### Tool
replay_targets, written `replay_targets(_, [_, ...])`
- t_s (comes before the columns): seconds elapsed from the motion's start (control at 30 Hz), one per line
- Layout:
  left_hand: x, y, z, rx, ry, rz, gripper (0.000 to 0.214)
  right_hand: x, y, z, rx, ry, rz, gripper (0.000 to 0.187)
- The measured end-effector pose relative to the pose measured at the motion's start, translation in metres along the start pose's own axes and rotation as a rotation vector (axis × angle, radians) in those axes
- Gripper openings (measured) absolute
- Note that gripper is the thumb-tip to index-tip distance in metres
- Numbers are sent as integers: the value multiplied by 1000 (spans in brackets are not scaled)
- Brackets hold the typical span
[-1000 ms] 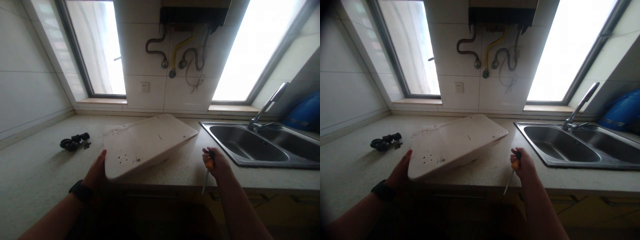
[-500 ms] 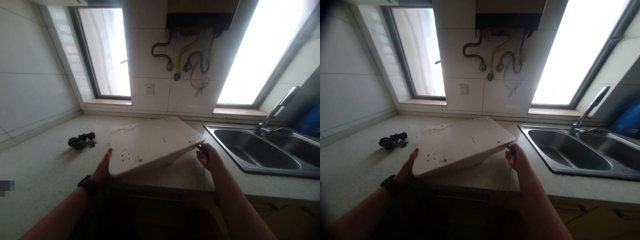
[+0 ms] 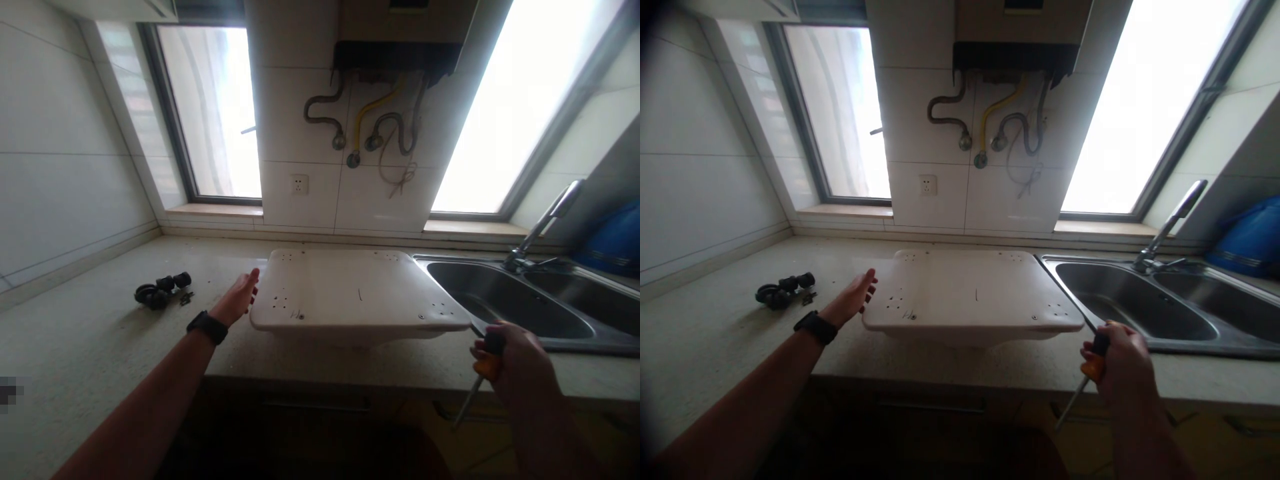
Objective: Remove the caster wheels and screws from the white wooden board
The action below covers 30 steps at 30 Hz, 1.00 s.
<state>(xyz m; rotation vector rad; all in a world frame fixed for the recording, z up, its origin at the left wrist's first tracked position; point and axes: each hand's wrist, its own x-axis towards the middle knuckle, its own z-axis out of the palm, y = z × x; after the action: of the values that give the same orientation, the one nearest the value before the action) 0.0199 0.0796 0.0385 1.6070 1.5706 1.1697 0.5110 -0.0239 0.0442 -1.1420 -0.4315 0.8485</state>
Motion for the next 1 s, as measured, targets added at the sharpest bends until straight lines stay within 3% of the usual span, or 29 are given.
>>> replay_targets(0.07, [8, 17, -3, 14, 37, 68, 52, -12, -17, 20, 33, 84, -184, 32])
replay_targets(0.1, [8, 26, -3, 14, 30, 114, 47, -20, -25, 36, 57, 59, -252, 33])
replay_targets(0.17, [1, 44, -1, -4, -63, 213, 39, -37, -38, 77, 117, -81, -356, 34])
replay_targets(0.3, [-24, 64, 12, -65, -411, 372, 36, -70, -35, 174, 158, -339, -507, 46])
replay_targets(0.37, [-30, 61, 19, -86, -460, 394, 36, -84, -20, 215, 115, -591, -615, 45])
replay_targets(0.47, [-28, 51, 28, -123, -481, 382, 38, -100, 8, 256, 84, -825, -643, 39])
replay_targets(0.6, [-21, 41, 34, -194, -490, 350, 38, -110, 29, 276, 71, -951, -693, 33])
replay_targets(1.0, [-26, 45, 38, -284, -541, 316, 36, -107, 32, 276, -44, -1064, -673, 35])
